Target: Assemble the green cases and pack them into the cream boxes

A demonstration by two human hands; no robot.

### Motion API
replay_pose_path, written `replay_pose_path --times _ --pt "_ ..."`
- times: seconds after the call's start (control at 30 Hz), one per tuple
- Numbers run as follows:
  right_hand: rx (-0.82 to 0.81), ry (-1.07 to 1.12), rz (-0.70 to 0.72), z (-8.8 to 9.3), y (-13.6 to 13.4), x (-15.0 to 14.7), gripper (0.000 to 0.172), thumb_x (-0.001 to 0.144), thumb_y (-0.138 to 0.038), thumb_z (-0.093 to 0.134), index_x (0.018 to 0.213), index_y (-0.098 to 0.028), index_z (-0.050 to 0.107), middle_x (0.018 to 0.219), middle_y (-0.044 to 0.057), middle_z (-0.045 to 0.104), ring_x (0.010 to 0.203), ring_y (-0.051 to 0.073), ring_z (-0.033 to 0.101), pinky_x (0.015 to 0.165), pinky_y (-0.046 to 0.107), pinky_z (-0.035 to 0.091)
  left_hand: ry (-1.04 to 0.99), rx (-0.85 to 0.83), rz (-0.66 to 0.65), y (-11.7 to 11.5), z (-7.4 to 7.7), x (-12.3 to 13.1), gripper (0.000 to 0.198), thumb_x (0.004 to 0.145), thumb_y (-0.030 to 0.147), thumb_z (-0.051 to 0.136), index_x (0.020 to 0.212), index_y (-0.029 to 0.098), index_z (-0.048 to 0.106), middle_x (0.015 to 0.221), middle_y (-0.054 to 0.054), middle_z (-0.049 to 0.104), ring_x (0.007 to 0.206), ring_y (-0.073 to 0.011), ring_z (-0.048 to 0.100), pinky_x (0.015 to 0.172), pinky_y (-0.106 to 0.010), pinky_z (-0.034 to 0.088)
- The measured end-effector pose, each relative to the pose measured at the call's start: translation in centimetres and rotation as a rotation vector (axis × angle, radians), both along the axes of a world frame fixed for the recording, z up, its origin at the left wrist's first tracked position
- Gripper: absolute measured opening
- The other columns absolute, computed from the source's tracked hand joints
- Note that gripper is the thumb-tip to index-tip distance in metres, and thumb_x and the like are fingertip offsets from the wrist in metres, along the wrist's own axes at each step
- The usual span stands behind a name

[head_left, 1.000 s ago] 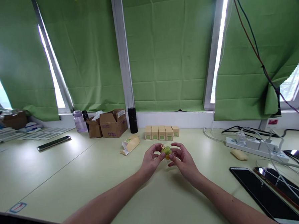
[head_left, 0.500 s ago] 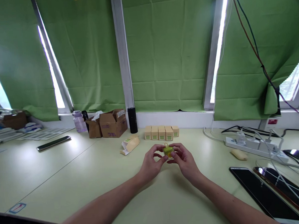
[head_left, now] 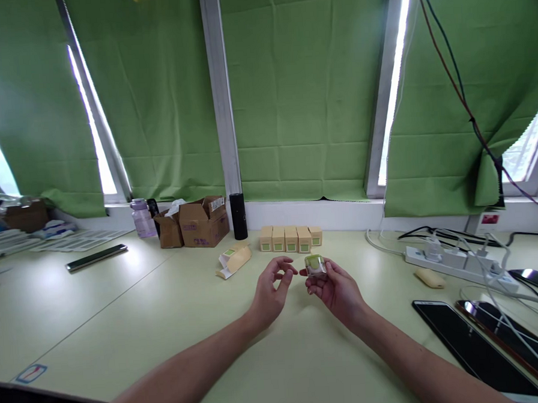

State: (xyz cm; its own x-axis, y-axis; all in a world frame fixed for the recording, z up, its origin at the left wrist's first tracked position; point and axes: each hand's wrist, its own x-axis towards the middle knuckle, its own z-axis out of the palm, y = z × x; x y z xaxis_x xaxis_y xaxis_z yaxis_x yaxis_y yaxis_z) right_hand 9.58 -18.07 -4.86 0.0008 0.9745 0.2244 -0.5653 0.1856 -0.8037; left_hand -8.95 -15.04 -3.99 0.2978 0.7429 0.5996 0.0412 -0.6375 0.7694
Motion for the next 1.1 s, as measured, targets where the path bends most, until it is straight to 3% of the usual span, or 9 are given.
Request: replay_pose_path --times 0.2,0.4,0.6,0.73,0.9,1.1 --pt "0.008 -0.046 -0.042 -0.1 0.4 0.5 0.042 0.083 -0.061 0.074 0.102 -0.024 0.066 0.091 0.011 0.079 0.072 0.025 0.071 0.066 0.041 0.055 0.019 -0.042 -0.003 0.2 -0.2 -0.1 0.029 0.102 0.046 0.054 0.113 0.021 0.06 0.094 -0.006 0.069 0.094 -0.0219 0.069 0.081 -0.035 0.054" --pt "-0.05 -0.029 -0.113 0.4 -0.4 -0.1 0.051 0.075 -0.059 0.084 0.107 -0.025 0.063 0.087 0.005 0.076 0.069 0.02 0.067 0.059 0.033 0.052 0.043 -0.091 -0.016 0.2 0.0 0.1 0.036 0.099 0.052 0.057 0.115 0.02 0.061 0.095 -0.008 0.07 0.093 -0.0224 0.068 0.083 -0.037 0.055" --pt "0.015 -0.226 -0.237 0.9 -1.1 -0.6 0.067 0.068 -0.056 0.09 0.118 -0.025 0.058 0.098 0.007 0.075 0.078 0.021 0.067 0.06 0.032 0.054 0.072 -0.108 -0.063 0.6 -0.2 0.1 0.051 0.089 0.05 0.073 0.127 0.02 0.06 0.117 -0.013 0.068 0.111 -0.0268 0.063 0.092 -0.041 0.055" --pt "0.1 -0.315 -0.27 0.8 -1.1 -0.9 0.07 0.066 -0.053 0.092 0.119 -0.026 0.056 0.1 0.004 0.071 0.08 0.021 0.066 0.063 0.034 0.057 0.111 -0.142 -0.081 0.7 -0.3 0.3 0.055 0.083 0.042 0.081 0.13 0.022 0.061 0.125 -0.013 0.068 0.113 -0.0279 0.064 0.095 -0.045 0.054" --pt "0.152 -0.293 -0.246 0.7 -1.1 -0.6 0.057 0.076 -0.052 0.084 0.12 -0.028 0.056 0.11 0.006 0.068 0.084 0.021 0.066 0.07 0.037 0.06 0.075 -0.151 -0.089 0.8 0.0 0.3 0.047 0.079 0.027 0.083 0.122 0.022 0.065 0.127 -0.011 0.068 0.114 -0.0283 0.066 0.099 -0.047 0.054" --pt "0.063 -0.297 -0.407 0.5 -0.4 0.5 0.046 0.08 -0.052 0.077 0.114 -0.026 0.061 0.109 0.006 0.066 0.078 0.018 0.061 0.06 0.032 0.054 0.056 -0.094 -0.061 1.5 -0.4 0.0 0.047 0.076 0.014 0.079 0.12 0.023 0.066 0.129 -0.01 0.066 0.114 -0.026 0.065 0.102 -0.047 0.053"
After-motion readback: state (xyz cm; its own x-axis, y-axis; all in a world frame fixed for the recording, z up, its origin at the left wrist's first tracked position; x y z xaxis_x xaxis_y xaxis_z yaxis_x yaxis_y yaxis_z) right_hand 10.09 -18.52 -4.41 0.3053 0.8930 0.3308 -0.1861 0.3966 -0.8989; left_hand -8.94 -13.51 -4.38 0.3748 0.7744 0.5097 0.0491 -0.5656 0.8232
